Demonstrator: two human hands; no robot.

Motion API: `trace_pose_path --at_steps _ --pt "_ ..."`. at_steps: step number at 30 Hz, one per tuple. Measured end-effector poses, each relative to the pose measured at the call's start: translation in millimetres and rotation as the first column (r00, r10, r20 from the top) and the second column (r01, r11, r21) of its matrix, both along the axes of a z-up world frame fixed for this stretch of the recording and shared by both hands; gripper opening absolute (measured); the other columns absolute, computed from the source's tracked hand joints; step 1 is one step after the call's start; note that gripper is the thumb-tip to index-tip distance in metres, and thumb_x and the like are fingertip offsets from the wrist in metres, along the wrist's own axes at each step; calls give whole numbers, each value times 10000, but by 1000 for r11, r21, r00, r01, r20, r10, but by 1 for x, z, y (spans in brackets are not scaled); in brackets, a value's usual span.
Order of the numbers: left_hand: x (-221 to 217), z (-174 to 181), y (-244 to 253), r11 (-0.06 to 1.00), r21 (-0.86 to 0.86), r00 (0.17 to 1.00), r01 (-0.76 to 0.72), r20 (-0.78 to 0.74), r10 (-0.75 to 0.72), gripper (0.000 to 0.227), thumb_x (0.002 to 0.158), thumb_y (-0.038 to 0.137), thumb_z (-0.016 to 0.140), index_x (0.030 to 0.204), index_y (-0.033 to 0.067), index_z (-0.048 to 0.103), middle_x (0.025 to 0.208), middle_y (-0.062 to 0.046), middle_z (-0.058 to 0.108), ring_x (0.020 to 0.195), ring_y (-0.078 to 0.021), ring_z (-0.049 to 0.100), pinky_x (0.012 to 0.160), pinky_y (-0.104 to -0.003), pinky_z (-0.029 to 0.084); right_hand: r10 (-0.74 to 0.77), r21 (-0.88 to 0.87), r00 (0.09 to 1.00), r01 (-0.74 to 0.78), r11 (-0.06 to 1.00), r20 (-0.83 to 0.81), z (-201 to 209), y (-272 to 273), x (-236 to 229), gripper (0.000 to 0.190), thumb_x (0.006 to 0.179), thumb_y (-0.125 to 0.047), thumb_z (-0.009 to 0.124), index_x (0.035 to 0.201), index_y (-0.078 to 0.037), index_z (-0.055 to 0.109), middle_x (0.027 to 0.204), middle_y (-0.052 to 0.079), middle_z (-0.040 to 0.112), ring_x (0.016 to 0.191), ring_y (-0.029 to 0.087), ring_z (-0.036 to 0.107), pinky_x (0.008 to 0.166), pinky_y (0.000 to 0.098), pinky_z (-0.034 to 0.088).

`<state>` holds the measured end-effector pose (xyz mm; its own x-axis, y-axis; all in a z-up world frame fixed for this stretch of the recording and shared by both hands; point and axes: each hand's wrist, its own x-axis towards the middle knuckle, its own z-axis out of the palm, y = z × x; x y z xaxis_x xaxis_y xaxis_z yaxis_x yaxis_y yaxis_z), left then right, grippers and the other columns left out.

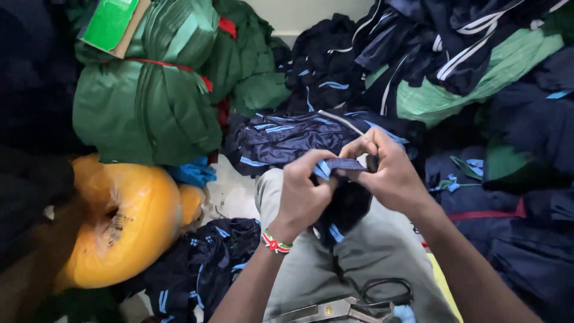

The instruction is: Inserting drawstrings into the waistbands of athletic garments using a threading tool and trimming them with scissors.

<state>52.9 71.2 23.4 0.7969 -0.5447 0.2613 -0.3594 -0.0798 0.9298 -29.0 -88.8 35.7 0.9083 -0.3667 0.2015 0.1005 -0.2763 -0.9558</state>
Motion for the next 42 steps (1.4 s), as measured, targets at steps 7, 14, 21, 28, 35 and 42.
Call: trace_pose_path --at_steps 7,14,21,28,35,42 --pt "18 16 24 958 -53 910 -283 -330 251 271 657 3 561 762 124 780 691 15 641 702 -92 552 708 -246 513 -115 16 964 123 992 -240 -46 -40 -22 327 760 70 639 849 -136 401 855 61 732 763 157 579 666 287 422" --pt "2 11 29 937 79 922 342 -219 -318 540 721 131 812 1241 71 678 1017 -170 739 1008 -237 677 880 -436 556 -151 256 972 194 947 -179 -19 -5 -7 299 724 78 515 807 -174 377 775 -35 486 681 108 429 596 219 326" --pt "8 17 32 998 -45 940 -49 -339 31 384 661 -63 490 814 98 803 638 24 625 657 -78 547 585 -232 498 -139 212 980 168 963 -145 -12 -21 -11 307 708 73 512 823 -173 369 757 -13 493 679 95 413 573 210 317" --pt "8 21 57 951 -279 812 -133 -580 -57 361 666 -128 452 859 -35 743 638 -29 543 536 -68 411 467 -192 366 -250 199 959 274 941 -134 -23 -56 -19 345 758 107 504 916 -156 347 825 34 611 699 79 469 663 184 376" --pt "-12 18 16 981 -16 967 191 -167 -191 429 684 90 724 1107 106 657 881 -85 666 890 -217 644 689 -351 526 14 81 999 -18 997 50 28 12 -4 245 650 141 639 770 -57 557 715 92 705 613 102 532 554 178 397" --pt "9 24 38 821 -343 875 -456 -338 345 267 749 -87 560 757 166 472 782 28 573 761 -75 501 673 -210 410 -12 -80 990 0 997 -143 -41 -31 -26 449 659 70 765 889 -115 427 937 119 764 887 214 685 802 352 482"
